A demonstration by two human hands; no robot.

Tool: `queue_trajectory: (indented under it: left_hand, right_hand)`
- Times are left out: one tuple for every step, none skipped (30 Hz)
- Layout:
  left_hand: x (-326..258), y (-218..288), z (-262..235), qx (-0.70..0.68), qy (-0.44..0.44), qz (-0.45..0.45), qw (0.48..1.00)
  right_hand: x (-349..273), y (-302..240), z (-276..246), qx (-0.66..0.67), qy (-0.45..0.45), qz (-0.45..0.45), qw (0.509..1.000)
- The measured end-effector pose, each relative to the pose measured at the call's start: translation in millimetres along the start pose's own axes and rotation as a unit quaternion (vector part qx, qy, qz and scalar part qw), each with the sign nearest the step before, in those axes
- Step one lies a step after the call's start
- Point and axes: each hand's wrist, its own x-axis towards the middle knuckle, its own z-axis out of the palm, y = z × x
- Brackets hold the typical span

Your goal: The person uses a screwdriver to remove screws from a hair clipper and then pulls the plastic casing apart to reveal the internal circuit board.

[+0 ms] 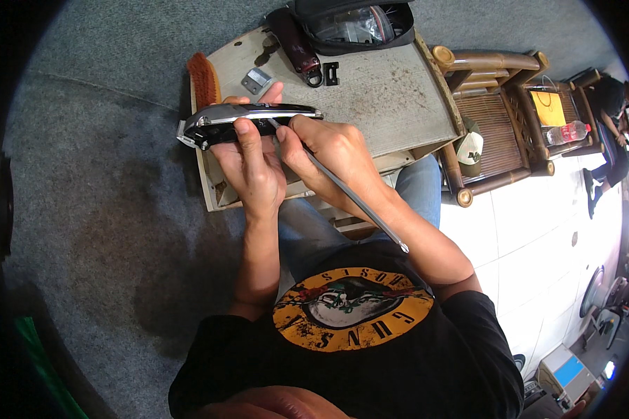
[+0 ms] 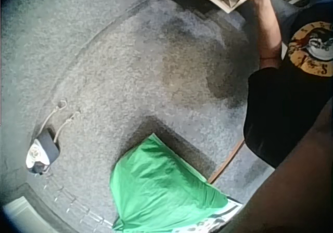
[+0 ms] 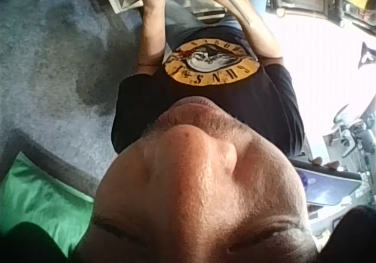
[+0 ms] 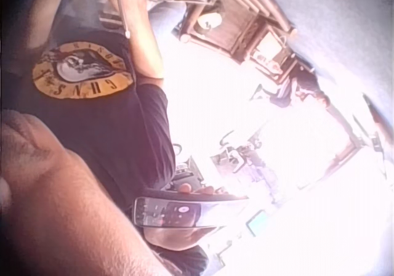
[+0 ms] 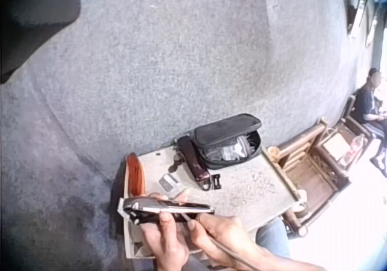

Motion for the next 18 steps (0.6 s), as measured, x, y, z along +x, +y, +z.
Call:
queue_trajectory:
  left_hand:
    - [0, -1, -2, 0.005, -0.003, 0.001, 1.0]
    - [0, -1, -3, 0.011, -0.006, 0.002, 1.0]
    - [0, -1, -2, 0.009, -0.001, 0.004, 1.0]
    - [1, 0, 0, 0.007, 0.005, 0.007, 1.0]
    - [1, 1, 2, 0.005, 0.01, 0.009, 1.0]
    - [1, 0, 1, 0.006, 0.012, 0.012, 1.0]
    - [0, -2, 0, 0.006, 0.013, 0.015, 1.0]
    - [0, -3, -1, 0.007, 0.015, 0.019, 1.0]
    - [0, -2, 0, 0.005, 0.015, 0.012, 1.0]
    - [0, 0, 0, 0.003, 0.016, 0.005, 1.0]
    - [0, 1, 1, 0.002, 0.017, -0.001, 1.0]
    - [0, 1, 0, 0.002, 0.016, 0.0, 1.0]
    - [0, 0, -1, 0.003, 0.015, 0.0, 1.0]
    - [0, -1, -2, 0.004, 0.014, 0.001, 1.0]
    - [0, -1, -1, 0.001, 0.016, 0.003, 1.0]
    - [0, 0, 0, -0.002, 0.019, 0.005, 1.0]
    - [-1, 0, 1, -0.005, 0.021, 0.008, 1.0]
    - [-1, 0, 1, -0.005, 0.024, 0.008, 1.0]
  right_hand:
    - [1, -1, -1, -0.003, -0.003, -0.003, 1.0]
    - [1, -2, -2, -0.006, -0.007, -0.006, 1.0]
    - [2, -2, -3, 0.008, -0.013, 0.012, 1.0]
    - [3, -2, -5, 0.022, -0.02, 0.03, 0.999]
    - [4, -2, -6, 0.037, -0.027, 0.049, 0.998]
    - [4, -2, -7, 0.037, -0.033, 0.056, 0.997]
    - [5, -2, -9, 0.038, -0.04, 0.064, 0.996]
    - [5, -2, -9, 0.038, -0.047, 0.071, 0.996]
    - [5, -1, -9, 0.037, -0.045, 0.07, 0.996]
    - [5, -1, -9, 0.036, -0.043, 0.068, 0.996]
    - [5, -1, -9, 0.035, -0.04, 0.066, 0.996]
    - [5, 0, -9, 0.033, -0.04, 0.065, 0.997]
    - [5, 0, -9, 0.032, -0.039, 0.063, 0.997]
    - [4, 0, -9, 0.03, -0.038, 0.062, 0.997]
    - [4, 0, -9, 0.022, -0.038, 0.059, 0.997]
    - [3, 0, -10, 0.013, -0.039, 0.057, 0.998]
    - [3, 0, -11, 0.005, -0.039, 0.054, 0.998]
    - [3, -1, -12, 0.005, -0.041, 0.059, 0.997]
